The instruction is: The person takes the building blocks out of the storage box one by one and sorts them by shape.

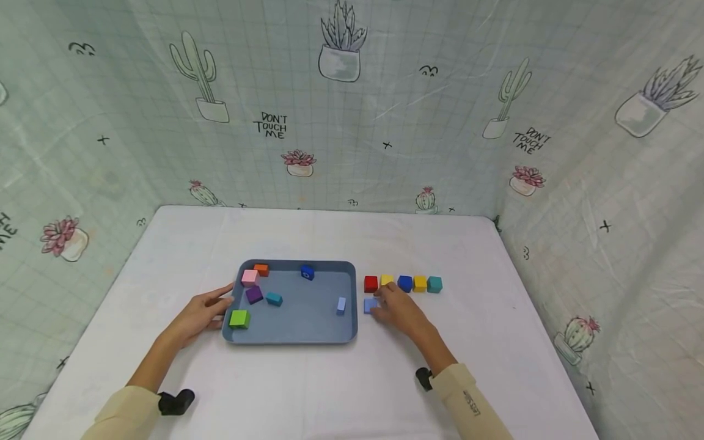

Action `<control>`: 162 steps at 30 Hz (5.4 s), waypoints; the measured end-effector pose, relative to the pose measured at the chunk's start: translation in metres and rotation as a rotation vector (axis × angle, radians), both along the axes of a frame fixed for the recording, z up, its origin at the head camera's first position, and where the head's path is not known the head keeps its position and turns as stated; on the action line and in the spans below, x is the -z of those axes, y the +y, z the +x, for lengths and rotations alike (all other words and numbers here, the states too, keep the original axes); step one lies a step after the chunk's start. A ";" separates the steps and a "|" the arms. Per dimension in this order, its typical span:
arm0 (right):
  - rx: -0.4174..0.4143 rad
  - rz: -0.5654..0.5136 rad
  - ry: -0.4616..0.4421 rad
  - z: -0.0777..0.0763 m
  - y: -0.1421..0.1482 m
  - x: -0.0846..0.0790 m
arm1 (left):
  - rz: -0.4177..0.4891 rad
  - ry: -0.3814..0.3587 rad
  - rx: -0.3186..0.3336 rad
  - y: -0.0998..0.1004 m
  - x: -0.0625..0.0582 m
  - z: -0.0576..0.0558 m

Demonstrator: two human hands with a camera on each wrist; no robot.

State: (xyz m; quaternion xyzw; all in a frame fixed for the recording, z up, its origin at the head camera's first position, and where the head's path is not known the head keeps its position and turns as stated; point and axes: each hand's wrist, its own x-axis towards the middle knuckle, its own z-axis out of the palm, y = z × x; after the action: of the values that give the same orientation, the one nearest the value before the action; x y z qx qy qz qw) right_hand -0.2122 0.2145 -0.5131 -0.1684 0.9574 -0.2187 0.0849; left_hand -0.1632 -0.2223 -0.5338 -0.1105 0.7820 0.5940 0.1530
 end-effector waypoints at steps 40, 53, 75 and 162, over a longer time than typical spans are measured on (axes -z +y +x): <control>-0.338 0.249 0.146 -0.001 -0.069 -0.019 | 0.006 -0.005 0.004 0.000 0.002 -0.001; -0.354 0.277 0.195 -0.001 -0.069 -0.017 | 0.007 0.004 0.002 0.000 0.001 0.001; -0.282 0.069 0.136 -0.001 -0.062 -0.016 | 0.028 -0.007 0.000 0.002 0.001 0.000; 0.080 -0.209 0.001 0.002 0.025 0.002 | -0.016 0.011 -0.012 0.001 0.005 0.003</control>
State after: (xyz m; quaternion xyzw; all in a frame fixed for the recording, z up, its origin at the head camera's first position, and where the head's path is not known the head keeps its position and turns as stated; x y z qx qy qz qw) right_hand -0.2102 0.2394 -0.5148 -0.1381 0.9353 -0.3206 0.0578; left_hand -0.1606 -0.2210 -0.5385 -0.1128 0.7869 0.5893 0.1442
